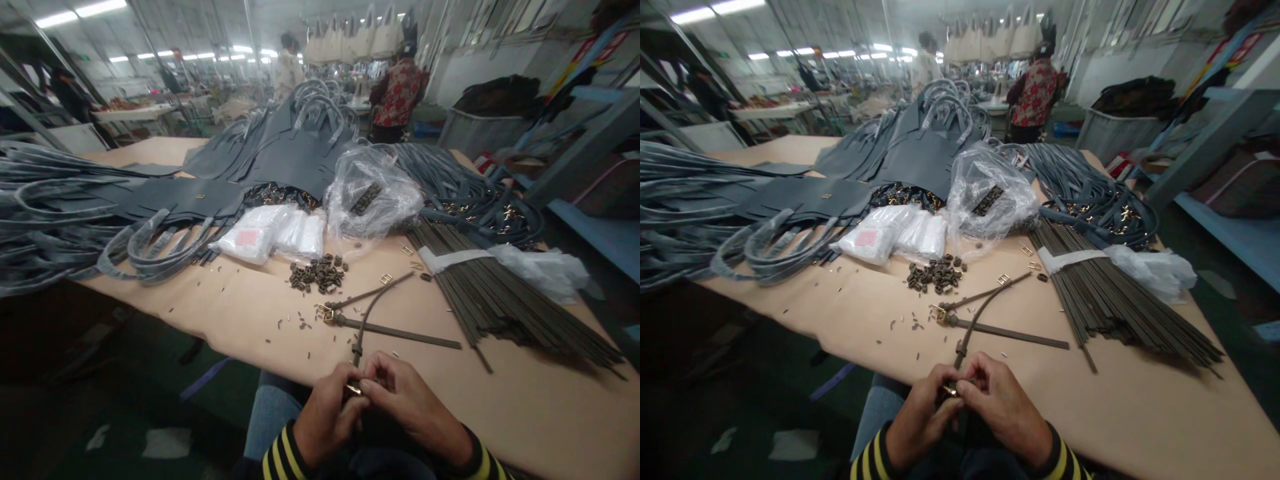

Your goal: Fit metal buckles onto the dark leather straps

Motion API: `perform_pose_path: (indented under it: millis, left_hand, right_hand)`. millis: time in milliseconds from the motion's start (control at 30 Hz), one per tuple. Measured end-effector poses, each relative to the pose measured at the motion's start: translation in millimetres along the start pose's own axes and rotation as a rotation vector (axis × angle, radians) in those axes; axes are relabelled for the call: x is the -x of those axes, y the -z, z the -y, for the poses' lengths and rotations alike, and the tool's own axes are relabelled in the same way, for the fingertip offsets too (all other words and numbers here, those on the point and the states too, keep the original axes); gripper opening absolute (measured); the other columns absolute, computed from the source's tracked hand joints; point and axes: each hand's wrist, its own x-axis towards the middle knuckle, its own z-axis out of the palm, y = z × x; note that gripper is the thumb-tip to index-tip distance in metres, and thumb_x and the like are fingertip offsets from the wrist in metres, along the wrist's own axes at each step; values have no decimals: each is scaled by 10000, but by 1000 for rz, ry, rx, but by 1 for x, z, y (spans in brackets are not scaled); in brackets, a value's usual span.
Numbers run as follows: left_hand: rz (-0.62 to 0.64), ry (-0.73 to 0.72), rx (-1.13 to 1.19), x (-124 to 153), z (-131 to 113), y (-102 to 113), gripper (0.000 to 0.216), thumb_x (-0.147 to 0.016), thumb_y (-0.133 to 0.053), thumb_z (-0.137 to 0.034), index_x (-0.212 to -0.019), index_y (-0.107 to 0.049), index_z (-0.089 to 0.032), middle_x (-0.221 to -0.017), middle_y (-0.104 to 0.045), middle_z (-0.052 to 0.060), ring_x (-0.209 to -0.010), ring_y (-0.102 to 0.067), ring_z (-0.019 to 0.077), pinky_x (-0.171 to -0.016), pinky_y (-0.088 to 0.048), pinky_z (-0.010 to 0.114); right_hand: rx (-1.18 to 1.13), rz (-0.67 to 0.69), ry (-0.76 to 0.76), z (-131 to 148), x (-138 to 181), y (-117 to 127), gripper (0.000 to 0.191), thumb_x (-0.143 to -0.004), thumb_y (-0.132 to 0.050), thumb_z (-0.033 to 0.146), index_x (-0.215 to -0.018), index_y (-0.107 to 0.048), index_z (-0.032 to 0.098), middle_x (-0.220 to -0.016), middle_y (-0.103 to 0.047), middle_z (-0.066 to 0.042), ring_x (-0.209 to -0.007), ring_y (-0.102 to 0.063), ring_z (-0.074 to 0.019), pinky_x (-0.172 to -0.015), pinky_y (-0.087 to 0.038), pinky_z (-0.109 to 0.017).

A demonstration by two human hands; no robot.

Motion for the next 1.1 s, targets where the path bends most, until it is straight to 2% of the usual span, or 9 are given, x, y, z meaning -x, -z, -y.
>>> perform_pose_path:
  millis: [167, 267, 333, 367, 467, 600, 733, 967, 1100]
  left_hand:
    - [-34, 6, -39, 0, -2, 1, 157, -780, -475, -289, -836, -468, -143, -559, -467, -36, -446, -438, 70, -441, -350, 182]
    - [49, 103, 171, 2, 0, 2, 229, -780, -476, -373, -827, -429, -154, -485, -408, -78, -351, -374, 43, -361, -288, 155]
    - [95, 159, 305, 4, 0, 3, 293, -754, -495, -431, -821, -405, -161, -465, -390, -93, -321, -351, 33, -331, -265, 142]
    - [107, 182, 341, 4, 0, 3, 319, -739, -506, -452, -818, -400, -161, -464, -393, -94, -315, -344, 30, -324, -259, 137]
    - [86, 213, 337, 5, -2, 2, 335, -739, -499, -471, -808, -410, -155, -462, -413, -87, -316, -343, 23, -327, -251, 131]
    - [-44, 195, 263, 3, -6, -1, 313, -793, -435, -438, -909, -416, -148, -560, -500, -43, -372, -432, 43, -387, -332, 162]
    - [-104, 180, 111, 2, -9, -2, 283, -819, -419, -371, -941, -478, -123, -581, -523, -14, -516, -512, 88, -556, -423, 223]
    - [-101, 318, 201, 0, -4, -2, 308, -798, -409, -428, -795, -482, -128, -457, -421, -65, -373, -373, 53, -389, -322, 168]
    - [-171, 357, 154, -1, -6, -4, 342, -772, -400, -484, -678, -442, -158, -419, -363, -87, -335, -293, 42, -346, -252, 156]
  right_hand:
    - [137, 9, 67, 2, 4, 2, 89, -752, -478, 235, -690, -448, 179, -619, -474, 21, -586, -456, -126, -528, -372, -235]
    - [374, -33, 223, 5, 8, 7, 61, -758, -461, 185, -699, -446, 182, -961, -515, -93, -909, -474, -208, -749, -392, -328]
    - [487, 48, 326, 6, 8, 11, 42, -771, -454, 177, -729, -448, 183, -1139, -448, -118, -1095, -368, -238, -909, -292, -402]
    - [529, 118, 344, 7, 8, 13, 40, -783, -443, 179, -743, -445, 185, -1111, -478, -112, -1086, -383, -230, -935, -259, -423]
    - [625, 263, 308, 12, 3, 17, 54, -803, -421, 192, -751, -439, 188, -811, -576, -56, -796, -514, -180, -800, -377, -365]
    - [741, 217, 252, 18, -2, 17, 60, -805, -410, 194, -767, -454, 180, -720, -583, -47, -636, -509, -160, -567, -373, -253]
    - [805, 197, 278, 15, -1, 15, 67, -814, -394, 187, -810, -458, 169, -736, -594, -56, -644, -529, -167, -556, -350, -249]
    - [694, 195, 227, 11, 3, 12, 68, -783, -442, 171, -840, -479, 171, -781, -613, -50, -702, -557, -166, -613, -388, -244]
    - [570, 166, 174, 14, 7, 21, 274, -735, -529, 200, -999, -468, 157, -899, -619, -75, -818, -564, -181, -699, -410, -260]
